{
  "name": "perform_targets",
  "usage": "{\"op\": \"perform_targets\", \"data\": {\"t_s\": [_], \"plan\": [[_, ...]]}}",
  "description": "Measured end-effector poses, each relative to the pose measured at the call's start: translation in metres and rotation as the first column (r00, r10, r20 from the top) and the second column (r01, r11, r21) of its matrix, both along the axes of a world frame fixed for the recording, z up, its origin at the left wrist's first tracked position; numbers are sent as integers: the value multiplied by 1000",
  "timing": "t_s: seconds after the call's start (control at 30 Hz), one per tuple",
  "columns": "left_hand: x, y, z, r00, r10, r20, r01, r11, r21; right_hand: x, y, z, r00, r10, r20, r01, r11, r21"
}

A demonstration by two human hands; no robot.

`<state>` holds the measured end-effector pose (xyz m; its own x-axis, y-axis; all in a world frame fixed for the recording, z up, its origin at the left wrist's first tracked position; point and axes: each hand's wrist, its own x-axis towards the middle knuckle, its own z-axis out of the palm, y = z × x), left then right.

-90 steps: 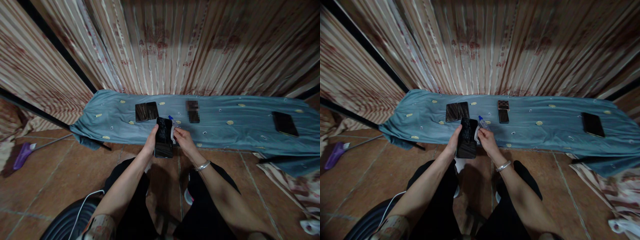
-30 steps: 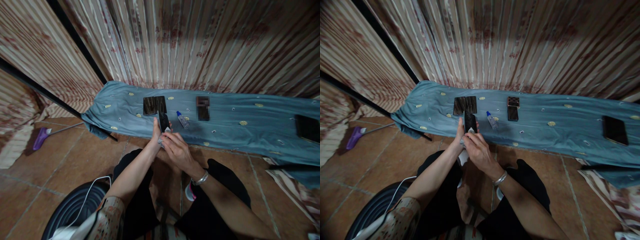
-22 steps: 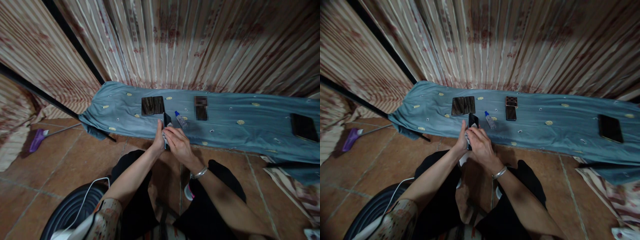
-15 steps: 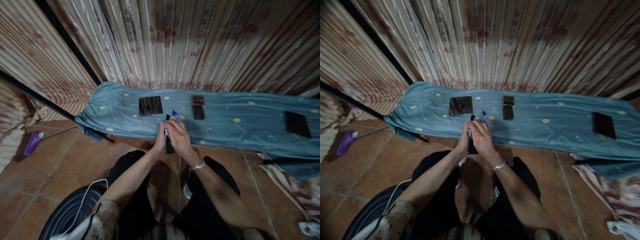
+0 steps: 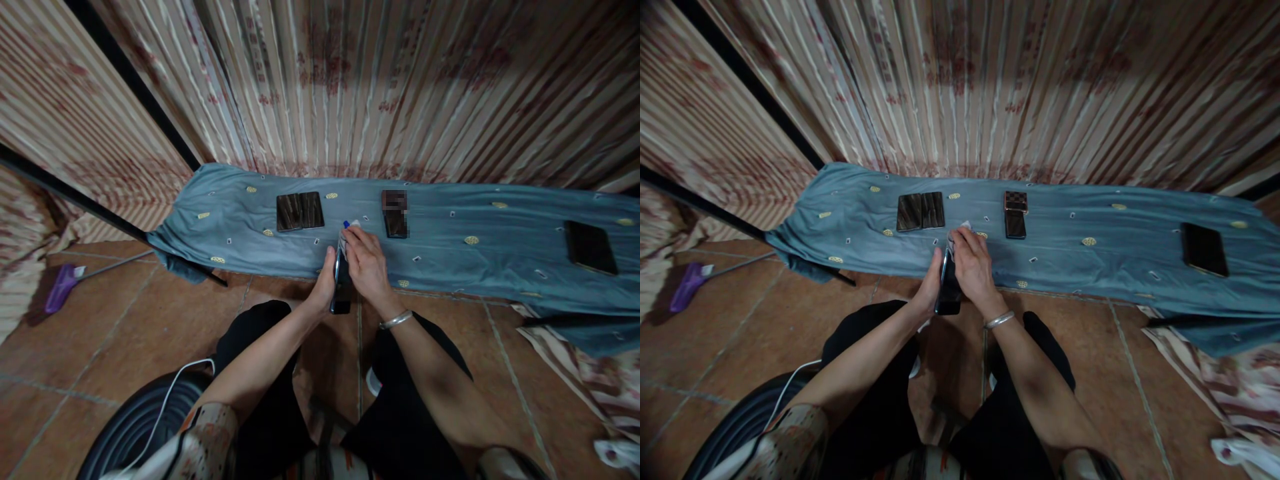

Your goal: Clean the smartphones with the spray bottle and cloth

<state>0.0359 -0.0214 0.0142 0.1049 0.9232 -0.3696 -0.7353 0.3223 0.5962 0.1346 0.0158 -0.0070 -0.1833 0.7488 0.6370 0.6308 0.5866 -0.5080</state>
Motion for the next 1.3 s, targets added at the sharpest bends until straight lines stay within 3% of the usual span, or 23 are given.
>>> {"op": "perform_targets", "data": {"t_s": [0.23, 0.4, 0.67, 0.97, 1.1, 1.3], "plan": [[-6, 3, 6, 995, -6, 101, 14, 997, -82, -10, -10, 0, 997, 67, 41, -66, 998, -22], [-15, 6, 13, 995, 86, 47, -82, 993, -83, -19, -24, -1, 993, 110, 39, -112, 993, 31], [-34, 12, 15, 999, -6, 47, 14, 987, -162, -27, -54, -3, 971, 232, 57, -237, 966, 107], [-43, 19, 21, 999, 43, -10, -44, 979, -199, -28, -72, -2, 951, 303, 69, -310, 936, 165], [-47, 21, 23, 994, 98, 49, -89, 982, -166, -23, -72, 0, 941, 326, 86, -337, 927, 165], [-56, 24, 21, 992, 67, 104, -57, 994, -93, -12, -66, 1, 949, 296, 106, -309, 941, 141]]}}
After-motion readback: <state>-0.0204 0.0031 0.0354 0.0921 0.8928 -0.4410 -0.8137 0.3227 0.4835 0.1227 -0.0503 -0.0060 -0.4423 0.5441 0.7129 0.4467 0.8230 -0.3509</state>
